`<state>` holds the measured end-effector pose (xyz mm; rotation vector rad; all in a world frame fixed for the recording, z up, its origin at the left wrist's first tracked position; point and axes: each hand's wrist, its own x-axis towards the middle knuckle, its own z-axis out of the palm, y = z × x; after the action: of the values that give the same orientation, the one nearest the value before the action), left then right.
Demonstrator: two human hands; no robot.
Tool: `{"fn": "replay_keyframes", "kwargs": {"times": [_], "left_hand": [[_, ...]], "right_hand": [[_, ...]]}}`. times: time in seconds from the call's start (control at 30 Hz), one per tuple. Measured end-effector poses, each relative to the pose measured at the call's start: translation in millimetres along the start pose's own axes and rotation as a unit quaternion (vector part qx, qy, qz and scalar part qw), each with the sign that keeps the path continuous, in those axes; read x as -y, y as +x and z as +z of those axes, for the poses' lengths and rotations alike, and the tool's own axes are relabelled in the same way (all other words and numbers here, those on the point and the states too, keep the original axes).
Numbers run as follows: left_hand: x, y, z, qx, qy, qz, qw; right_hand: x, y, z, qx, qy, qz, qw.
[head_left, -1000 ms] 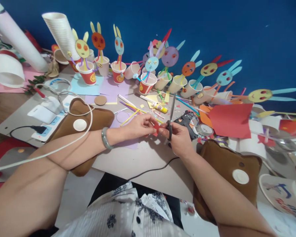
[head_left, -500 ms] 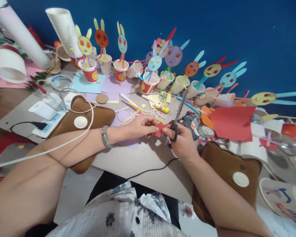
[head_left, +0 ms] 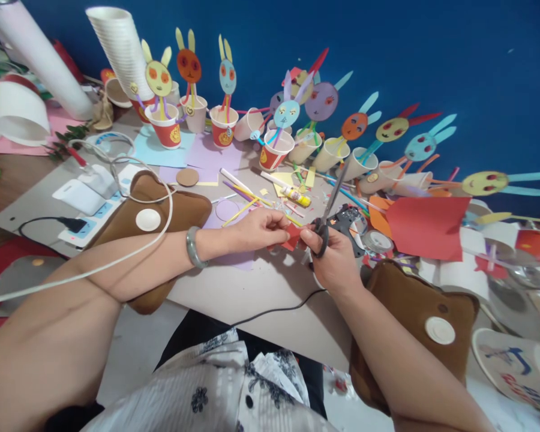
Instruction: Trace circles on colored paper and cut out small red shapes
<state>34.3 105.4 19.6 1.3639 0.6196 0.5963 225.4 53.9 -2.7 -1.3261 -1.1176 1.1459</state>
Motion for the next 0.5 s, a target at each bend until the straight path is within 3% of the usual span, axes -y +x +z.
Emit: {"fn": "replay_keyframes", "kwargs": {"times": [0.5], "left_hand": [[-2.7, -2.3, 1.7, 0.012, -0.037, -0.018, 0.999]], "right_hand": [[-1.3, -1.6, 3.8, -0.038, 0.023, -0.033, 0.998]]}}
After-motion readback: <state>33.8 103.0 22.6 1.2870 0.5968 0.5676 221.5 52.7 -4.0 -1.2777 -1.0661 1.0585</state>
